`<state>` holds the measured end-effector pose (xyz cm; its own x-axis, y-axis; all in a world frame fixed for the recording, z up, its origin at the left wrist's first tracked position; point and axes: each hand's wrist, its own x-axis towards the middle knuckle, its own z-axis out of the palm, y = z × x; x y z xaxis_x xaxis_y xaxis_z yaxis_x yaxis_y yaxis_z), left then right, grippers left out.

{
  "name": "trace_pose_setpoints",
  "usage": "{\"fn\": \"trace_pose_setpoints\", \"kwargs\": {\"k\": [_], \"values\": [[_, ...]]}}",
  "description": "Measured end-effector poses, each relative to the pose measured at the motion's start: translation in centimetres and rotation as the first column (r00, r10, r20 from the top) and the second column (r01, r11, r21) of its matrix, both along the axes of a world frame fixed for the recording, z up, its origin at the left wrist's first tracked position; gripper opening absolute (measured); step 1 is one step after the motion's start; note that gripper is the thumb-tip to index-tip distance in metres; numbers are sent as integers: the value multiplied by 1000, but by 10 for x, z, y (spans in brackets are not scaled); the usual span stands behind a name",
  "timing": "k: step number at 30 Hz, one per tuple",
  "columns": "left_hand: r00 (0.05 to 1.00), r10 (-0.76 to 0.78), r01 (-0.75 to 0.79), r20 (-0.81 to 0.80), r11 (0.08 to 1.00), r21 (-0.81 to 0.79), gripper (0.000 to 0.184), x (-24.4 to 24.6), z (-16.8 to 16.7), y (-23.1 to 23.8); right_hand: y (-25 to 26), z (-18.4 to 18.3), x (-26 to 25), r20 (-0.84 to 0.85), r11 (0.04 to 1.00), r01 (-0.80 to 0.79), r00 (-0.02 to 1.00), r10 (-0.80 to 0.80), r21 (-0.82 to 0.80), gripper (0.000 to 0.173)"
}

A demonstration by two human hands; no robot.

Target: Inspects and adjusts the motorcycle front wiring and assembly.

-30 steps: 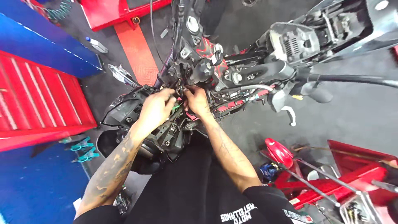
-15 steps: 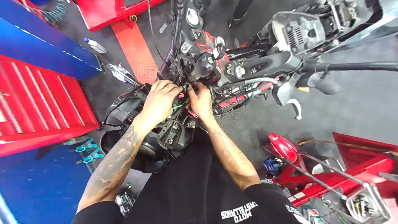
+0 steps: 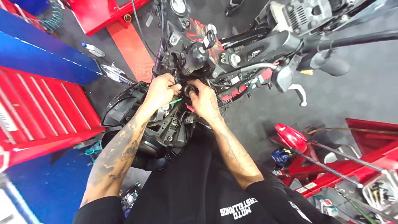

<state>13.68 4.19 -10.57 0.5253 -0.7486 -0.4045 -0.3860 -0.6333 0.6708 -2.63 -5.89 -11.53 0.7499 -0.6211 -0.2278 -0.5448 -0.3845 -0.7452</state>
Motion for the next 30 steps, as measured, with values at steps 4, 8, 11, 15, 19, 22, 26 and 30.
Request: {"fn": "trace_pose_setpoints", "kwargs": {"k": [4, 8, 11, 15, 19, 22, 26, 30], "values": [[998, -5, 8, -69, 999, 35, 30, 6, 5, -11, -5, -2, -5, 6, 986, -33, 999, 32, 166, 34], [997, -76, 76, -27, 997, 16, 30, -3, 7, -8, -15, 9, 0, 106, 867, 15, 991, -78, 498, 29], [996, -81, 79, -35, 996, -35, 28, -1, 0, 0, -9, 9, 7, 76, 848, 8, 996, -56, 529, 29], [998, -45, 40, -42, 992, -117, 26, 4, -9, 3, 1, 14, 8, 23, 866, -73, 997, 71, 494, 35], [996, -59, 62, 65, 996, -61, 31, 1, -8, 2, 5, 16, 7, 41, 802, -36, 999, 14, 596, 35], [988, -147, 144, -42, 987, -64, 35, 5, 2, 6, 3, 9, 9, 101, 602, 30, 978, -182, 798, 39], [937, -271, 250, -220, 961, -120, 57, 14, 11, 21, 4, 11, 8, 108, 547, 40, 966, -235, 836, 56], [951, -282, 269, -127, 957, -109, 78, 13, 3, 24, -8, -4, 17, 123, 527, -31, 983, -139, 849, 51]]}}
